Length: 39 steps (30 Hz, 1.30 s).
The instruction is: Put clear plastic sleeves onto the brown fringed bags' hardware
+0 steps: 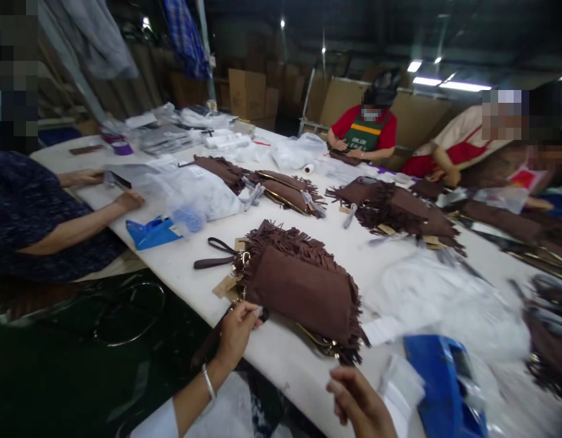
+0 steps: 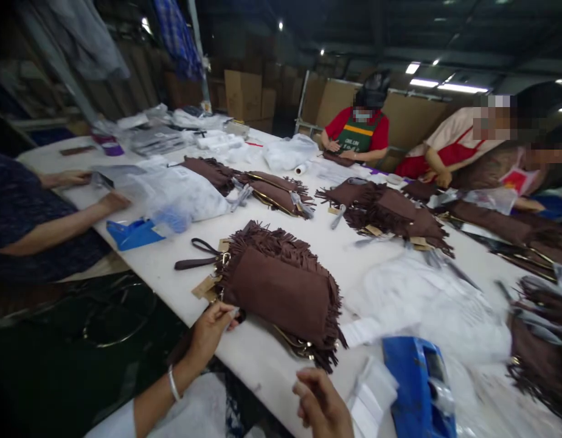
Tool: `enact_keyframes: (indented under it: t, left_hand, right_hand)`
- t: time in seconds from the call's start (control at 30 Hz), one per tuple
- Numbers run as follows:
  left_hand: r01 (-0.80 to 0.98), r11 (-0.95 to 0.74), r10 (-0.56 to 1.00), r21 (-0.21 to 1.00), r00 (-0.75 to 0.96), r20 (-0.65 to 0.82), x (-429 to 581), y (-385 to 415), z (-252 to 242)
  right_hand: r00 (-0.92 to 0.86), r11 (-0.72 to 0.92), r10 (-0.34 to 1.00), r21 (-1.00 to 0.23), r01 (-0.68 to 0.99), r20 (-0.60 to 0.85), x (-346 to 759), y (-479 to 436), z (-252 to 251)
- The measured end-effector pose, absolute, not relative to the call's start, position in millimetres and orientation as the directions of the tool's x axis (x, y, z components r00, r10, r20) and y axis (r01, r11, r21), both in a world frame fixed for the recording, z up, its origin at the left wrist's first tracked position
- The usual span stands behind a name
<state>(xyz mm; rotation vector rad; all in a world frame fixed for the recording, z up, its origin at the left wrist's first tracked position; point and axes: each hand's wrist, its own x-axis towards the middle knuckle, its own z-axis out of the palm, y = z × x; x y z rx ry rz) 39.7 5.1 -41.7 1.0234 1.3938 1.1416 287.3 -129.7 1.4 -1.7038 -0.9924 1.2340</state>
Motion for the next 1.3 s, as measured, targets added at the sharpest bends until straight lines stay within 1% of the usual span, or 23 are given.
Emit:
enact_keyframes:
  t: [0.07, 0.2, 0.33, 0.43, 0.6, 0.77, 0.93, 1.03, 1.13, 1.3]
  left_hand:
    - [-0.002, 0.186, 0.977, 0.983, -0.105, -0.185, 39.8, 1.7, -43.3]
    - [-0.030, 0.179, 0.979, 0.983, -0.091, -0.180, 38.9, -2.3, -37.8]
    - [-0.043, 0.114, 0.989, 0.993, -0.095, -0.117, 37.3, -3.7, -32.4]
    - [-0.037, 0.109, 0.990, 0.993, -0.081, -0.112, 34.1, -4.4, -31.2]
    - [-0.060, 0.137, 0.989, 0.989, -0.047, -0.140, 27.7, -3.3, -28.3]
    - [-0.121, 0.167, 0.985, 0.978, -0.031, -0.172, 25.9, -0.8, -29.7]
    - [-0.174, 0.197, 0.980, 0.965, -0.003, -0.200, 25.8, 0.5, -32.2]
    - [-0.189, 0.204, 0.978, 0.960, 0.010, -0.206, 25.9, 0.1, -30.0]
    - [-0.202, 0.208, 0.978, 0.957, 0.016, -0.209, 26.4, -1.1, -26.2]
    - [-0.238, 0.245, 0.967, 0.940, -0.013, -0.256, 29.0, -3.2, -20.1]
  right_hand:
    - [0.060, -0.278, 0.960, -0.947, 0.163, -0.272, 244.2, -83.9, 10.1]
    - [-0.121, -0.082, 0.986, -0.961, 0.265, -0.118, 193.4, -19.8, 17.0]
    - [-0.209, 0.026, 0.976, -0.925, 0.379, -0.059, 172.2, 2.1, 15.7]
    - [-0.229, 0.081, 0.973, -0.865, 0.495, -0.040, 165.5, 6.9, 15.7]
    - [-0.257, 0.138, 0.965, -0.736, 0.662, -0.050, 160.0, 12.2, 23.1]
    - [-0.234, 0.150, 0.968, -0.550, 0.821, -0.086, 154.0, 15.3, 33.1]
    - [-0.220, 0.166, 0.969, -0.357, 0.919, -0.115, 148.0, 19.7, 36.6]
    - [-0.217, 0.170, 0.963, -0.261, 0.950, -0.162, 146.3, 24.3, 37.2]
    - [-0.199, 0.155, 0.958, -0.211, 0.965, -0.205, 146.3, 28.4, 39.1]
    - [-0.199, 0.147, 0.952, -0.223, 0.964, -0.234, 147.3, 30.3, 40.3]
